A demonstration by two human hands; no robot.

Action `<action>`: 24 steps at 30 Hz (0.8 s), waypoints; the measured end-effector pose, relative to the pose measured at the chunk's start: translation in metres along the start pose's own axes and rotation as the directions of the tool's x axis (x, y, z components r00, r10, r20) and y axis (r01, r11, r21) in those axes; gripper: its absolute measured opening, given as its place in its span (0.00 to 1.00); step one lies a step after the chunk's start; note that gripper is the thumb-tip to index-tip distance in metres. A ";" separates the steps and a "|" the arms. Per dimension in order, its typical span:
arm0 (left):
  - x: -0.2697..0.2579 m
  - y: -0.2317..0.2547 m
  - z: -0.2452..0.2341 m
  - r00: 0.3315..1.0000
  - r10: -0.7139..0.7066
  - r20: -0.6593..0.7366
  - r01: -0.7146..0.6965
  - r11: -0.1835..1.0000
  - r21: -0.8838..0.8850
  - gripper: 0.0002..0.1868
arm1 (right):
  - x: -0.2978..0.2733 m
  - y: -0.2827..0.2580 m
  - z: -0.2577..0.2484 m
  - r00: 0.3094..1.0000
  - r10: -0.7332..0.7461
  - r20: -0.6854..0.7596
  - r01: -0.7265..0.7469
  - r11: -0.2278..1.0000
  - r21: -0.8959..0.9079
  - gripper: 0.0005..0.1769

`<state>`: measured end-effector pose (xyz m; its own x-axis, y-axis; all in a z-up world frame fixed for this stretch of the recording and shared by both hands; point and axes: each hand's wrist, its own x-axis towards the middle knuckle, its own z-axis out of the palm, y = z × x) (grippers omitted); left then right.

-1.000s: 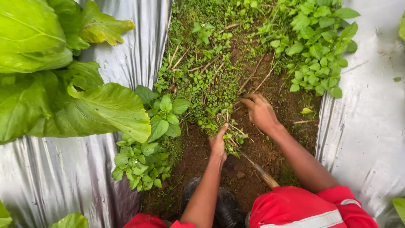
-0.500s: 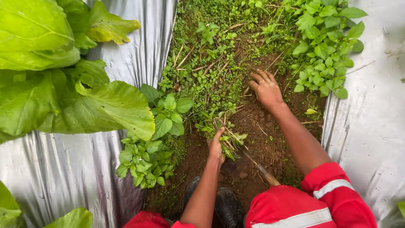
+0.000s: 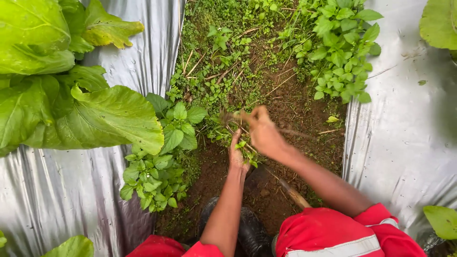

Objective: The person squats in a garden bed and pulls weeds by hand from the soil between rows of leafy green vegetables. The person gathers the uprooted weeds into a bundle in their left hand while continuing to clear the area.

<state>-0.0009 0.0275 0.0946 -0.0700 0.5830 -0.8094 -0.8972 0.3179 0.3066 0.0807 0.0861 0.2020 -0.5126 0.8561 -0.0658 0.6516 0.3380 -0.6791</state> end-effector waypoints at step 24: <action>0.046 -0.048 -0.065 0.999 0.012 0.042 -0.024 0.955 0.295 0.40 | -0.012 0.081 0.023 0.955 0.119 0.273 -0.032 0.952 -0.304 0.11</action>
<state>0.0110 -0.0096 0.0100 -0.0621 0.6180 -0.7837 -0.7266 0.5103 0.4600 0.1268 0.0938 0.1308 -0.5645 0.7508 -0.3430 0.8067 0.4137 -0.4220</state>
